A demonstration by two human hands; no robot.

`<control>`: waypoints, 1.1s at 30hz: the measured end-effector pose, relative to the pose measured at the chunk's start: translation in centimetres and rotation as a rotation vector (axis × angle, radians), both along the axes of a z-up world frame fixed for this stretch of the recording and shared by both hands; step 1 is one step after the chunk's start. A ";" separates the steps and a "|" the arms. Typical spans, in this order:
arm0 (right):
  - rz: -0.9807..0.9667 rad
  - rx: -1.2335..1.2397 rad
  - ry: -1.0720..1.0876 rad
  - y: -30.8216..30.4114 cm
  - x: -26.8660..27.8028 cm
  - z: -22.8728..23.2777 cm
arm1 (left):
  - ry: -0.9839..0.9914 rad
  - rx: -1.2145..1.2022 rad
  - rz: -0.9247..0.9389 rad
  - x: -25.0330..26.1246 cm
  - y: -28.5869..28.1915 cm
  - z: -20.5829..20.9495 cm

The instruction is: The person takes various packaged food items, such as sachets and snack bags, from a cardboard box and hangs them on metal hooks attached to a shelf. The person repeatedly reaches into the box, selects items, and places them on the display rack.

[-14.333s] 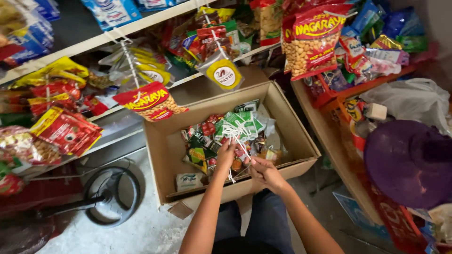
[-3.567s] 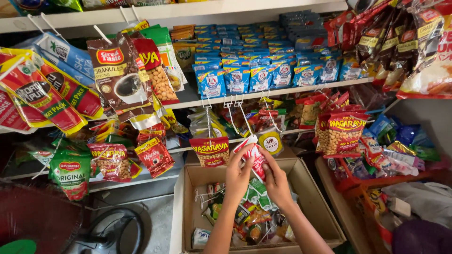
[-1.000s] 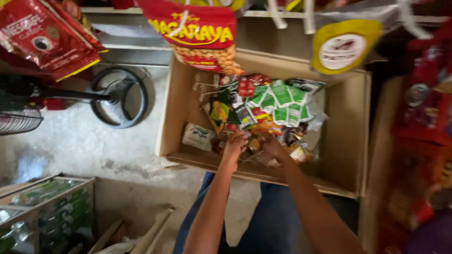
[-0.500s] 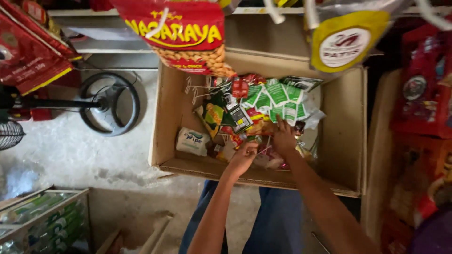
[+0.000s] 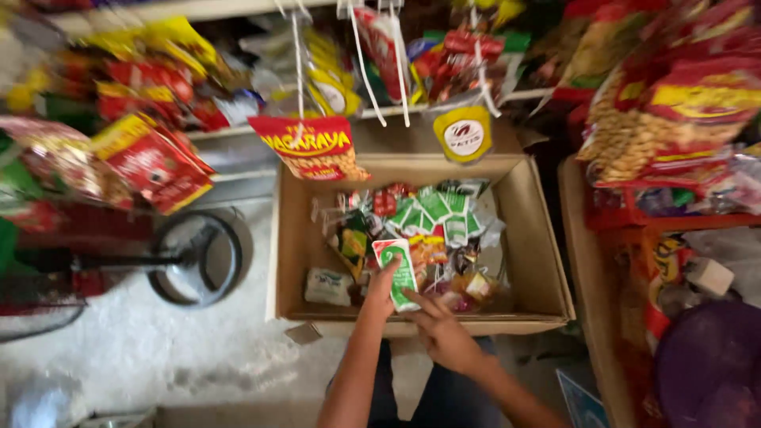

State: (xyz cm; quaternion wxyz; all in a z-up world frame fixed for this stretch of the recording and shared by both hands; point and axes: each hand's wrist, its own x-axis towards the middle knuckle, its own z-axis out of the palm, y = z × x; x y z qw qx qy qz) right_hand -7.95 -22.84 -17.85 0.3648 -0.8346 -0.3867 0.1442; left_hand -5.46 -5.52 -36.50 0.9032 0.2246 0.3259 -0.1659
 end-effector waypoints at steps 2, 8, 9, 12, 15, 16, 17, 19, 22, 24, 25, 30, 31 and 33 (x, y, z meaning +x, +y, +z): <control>-0.080 0.074 0.062 0.0 0.2 -0.6 | -0.089 0.004 -0.013 0.2 0.6 5.2; -0.553 0.630 0.584 2.8 3.7 0.3 | -0.437 0.169 -0.119 2.2 1.2 20.7; -0.549 0.714 0.682 3.4 4.4 0.7 | -0.488 0.197 -0.109 2.5 0.8 23.0; -0.664 0.615 0.553 4.7 5.4 3.9 | -0.490 0.543 -0.063 3.8 0.5 26.2; -0.734 0.433 0.376 5.4 7.0 8.6 | -0.705 0.736 -0.012 4.6 0.6 28.9; -0.731 0.443 0.357 5.7 7.8 10.2 | -0.726 0.738 -0.007 4.7 0.7 30.6; -0.728 0.435 0.123 6.0 8.5 11.7 | -0.844 0.829 0.093 4.7 0.7 32.1; -0.720 0.429 -0.125 6.4 9.6 14.0 | -0.977 0.914 0.198 4.7 0.8 33.9; -0.668 0.426 -0.308 6.7 10.8 15.9 | -0.992 0.749 0.236 4.8 1.0 34.6; -0.576 0.293 -0.413 6.6 11.1 16.4 | -0.938 0.763 0.278 4.6 1.2 34.9; -0.574 0.294 -0.419 6.5 11.3 16.5 | -0.944 0.761 0.282 5.0 1.1 34.4; -0.511 0.134 -0.423 6.6 11.9 16.7 | -0.980 0.844 0.299 5.8 1.1 32.4; -0.510 0.132 -0.422 6.8 11.9 17.2 | -0.978 0.843 0.300 5.9 1.2 32.7; -0.511 0.189 -0.445 7.1 11.7 18.1 | -0.967 0.754 0.261 6.0 1.3 33.1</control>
